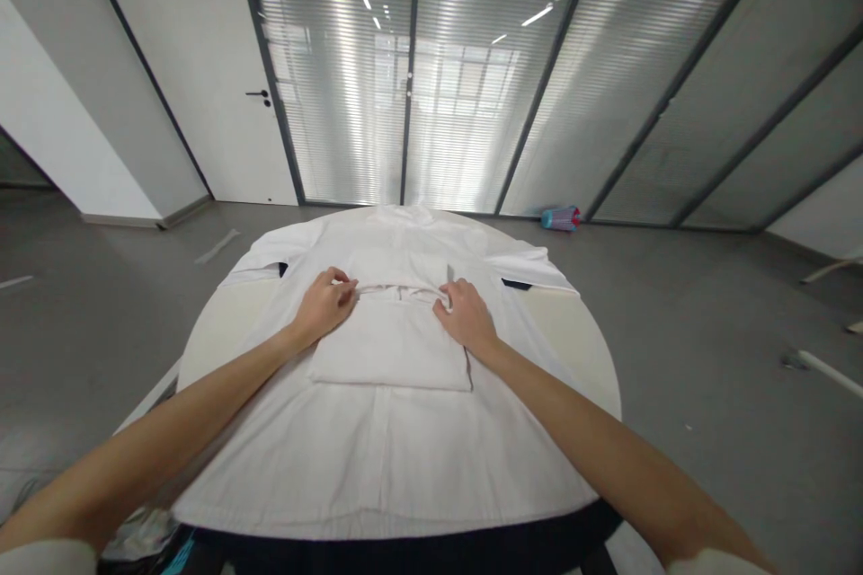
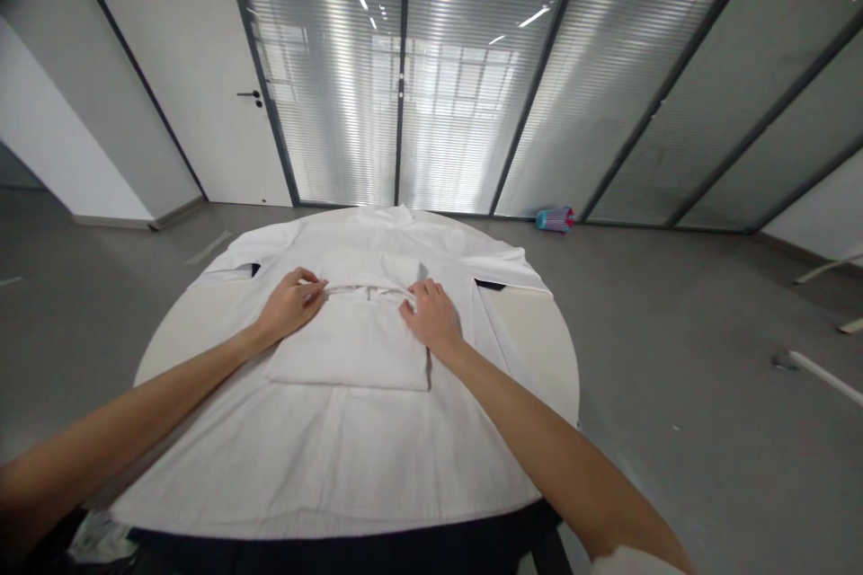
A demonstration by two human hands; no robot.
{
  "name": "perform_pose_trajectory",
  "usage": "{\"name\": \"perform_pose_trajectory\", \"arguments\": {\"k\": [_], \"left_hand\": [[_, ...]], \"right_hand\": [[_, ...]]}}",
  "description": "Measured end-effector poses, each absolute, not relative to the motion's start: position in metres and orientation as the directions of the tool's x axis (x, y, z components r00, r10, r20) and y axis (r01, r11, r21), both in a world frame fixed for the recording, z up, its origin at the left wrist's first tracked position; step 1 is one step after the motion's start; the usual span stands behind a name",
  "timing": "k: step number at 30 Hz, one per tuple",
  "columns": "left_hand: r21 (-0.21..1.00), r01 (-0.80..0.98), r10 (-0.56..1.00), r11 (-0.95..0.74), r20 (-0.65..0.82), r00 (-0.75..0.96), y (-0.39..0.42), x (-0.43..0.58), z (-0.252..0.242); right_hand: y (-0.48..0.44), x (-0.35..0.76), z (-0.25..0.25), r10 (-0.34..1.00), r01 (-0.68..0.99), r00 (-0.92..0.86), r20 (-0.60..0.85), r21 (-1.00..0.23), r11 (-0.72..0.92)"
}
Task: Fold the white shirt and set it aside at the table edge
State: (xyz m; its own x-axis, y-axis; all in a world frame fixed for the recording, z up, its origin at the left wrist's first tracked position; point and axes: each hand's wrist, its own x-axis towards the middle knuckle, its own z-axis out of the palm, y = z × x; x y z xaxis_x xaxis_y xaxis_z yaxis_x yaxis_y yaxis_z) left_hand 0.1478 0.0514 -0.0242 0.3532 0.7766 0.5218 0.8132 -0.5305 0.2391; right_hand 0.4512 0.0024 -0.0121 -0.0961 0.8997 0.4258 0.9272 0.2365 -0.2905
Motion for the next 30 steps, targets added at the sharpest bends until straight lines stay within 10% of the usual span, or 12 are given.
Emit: {"name": "perform_pose_trajectory", "arguments": {"k": [6, 15, 21, 30], "left_hand": [[0.405, 0.777, 0.824, -0.482, 0.511, 0.245, 0.103, 0.171, 0.026], [0.127, 0.814, 0.812, -0.567, 0.252, 0.526, 0.134, 0.215, -0.037], [0.216, 0.797, 0.824, -0.563, 0.218, 0.523, 0.140, 0.205, -0.033], [0.287, 0.908, 0.940, -0.306, -0.059, 0.336, 0.193, 0.168, 0.011]], "right_hand": [[0.052, 0.428, 0.031, 0.880, 0.935, -0.154, 0.449, -0.223, 0.277], [0.098, 0.395, -0.019, 0.940, 0.932, -0.315, 0.134, -0.143, 0.333], [0.113, 0.423, -0.011, 0.916, 0.886, -0.392, 0.087, -0.231, 0.402], [0.148, 0.479, 0.014, 0.978, 0.963, -0.174, -0.112, -0.226, 0.145]]}}
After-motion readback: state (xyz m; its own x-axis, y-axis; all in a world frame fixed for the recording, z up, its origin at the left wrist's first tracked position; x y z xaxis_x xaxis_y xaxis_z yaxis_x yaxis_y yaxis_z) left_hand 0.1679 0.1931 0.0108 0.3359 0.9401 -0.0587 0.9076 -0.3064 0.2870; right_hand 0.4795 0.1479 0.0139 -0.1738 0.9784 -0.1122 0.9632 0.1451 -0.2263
